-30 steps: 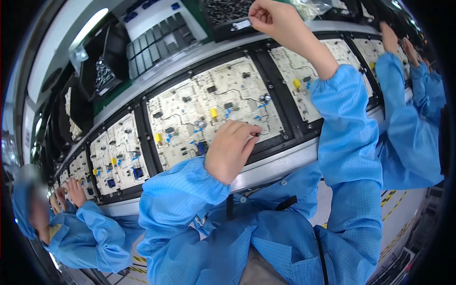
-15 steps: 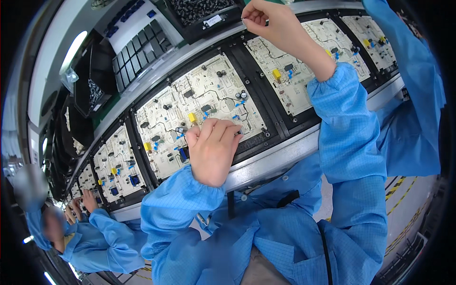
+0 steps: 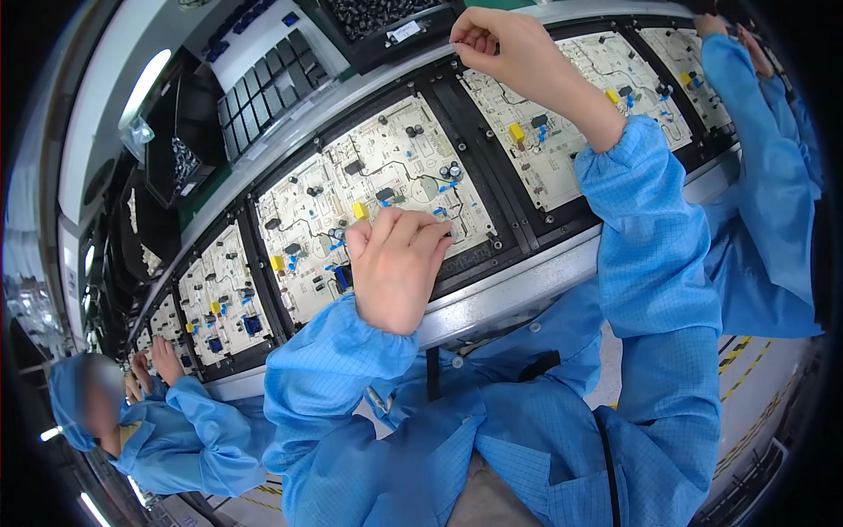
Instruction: Insert electronic components into printed circuit boards on a moving assembly line.
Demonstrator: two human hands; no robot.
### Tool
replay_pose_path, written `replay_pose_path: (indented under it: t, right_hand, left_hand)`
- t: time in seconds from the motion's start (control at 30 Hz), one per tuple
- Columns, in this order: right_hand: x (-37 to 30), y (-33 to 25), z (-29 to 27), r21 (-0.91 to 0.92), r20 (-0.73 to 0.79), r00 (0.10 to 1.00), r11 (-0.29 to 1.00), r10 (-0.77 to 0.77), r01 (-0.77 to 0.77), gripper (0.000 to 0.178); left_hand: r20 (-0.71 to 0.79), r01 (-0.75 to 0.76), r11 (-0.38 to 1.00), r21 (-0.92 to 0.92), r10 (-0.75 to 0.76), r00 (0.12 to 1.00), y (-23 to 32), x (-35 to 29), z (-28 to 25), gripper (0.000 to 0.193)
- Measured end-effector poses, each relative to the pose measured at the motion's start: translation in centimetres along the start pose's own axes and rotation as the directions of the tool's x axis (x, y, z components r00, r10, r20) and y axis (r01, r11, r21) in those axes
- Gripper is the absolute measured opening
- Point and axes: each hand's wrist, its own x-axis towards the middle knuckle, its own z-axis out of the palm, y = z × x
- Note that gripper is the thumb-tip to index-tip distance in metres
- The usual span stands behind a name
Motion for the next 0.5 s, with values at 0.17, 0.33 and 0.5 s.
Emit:
replay_pose_path:
  t: [0.17, 0.33, 0.5]
  right_hand:
    - [0.2, -0.8, -0.1, 0.033, 0.021, 1.000, 0.999, 0.009, -0.010, 0.011]
    - [-1.0, -2.0, 0.6, 0.026, 0.122, 0.985, 0.992, -0.124, 0.122, 0.011]
    - [-1.9, -3.2, 0.6, 0.007, 0.142, 0.988, 0.998, -0.069, 0.068, 0.008]
  left_hand:
    - [-0.042, 0.031, 0.999, 0.038, -0.030, 0.999, 0.4, 0.1, 0.1, 0.013]
    - [0.009, -0.010, 0.999, 0.051, 0.010, 1.000, 0.1, 0.5, -1.2, 0.021]
    - [0.063, -0.126, 0.989, 0.082, 0.121, 0.991, -4.8, 5.4, -5.8, 0.028]
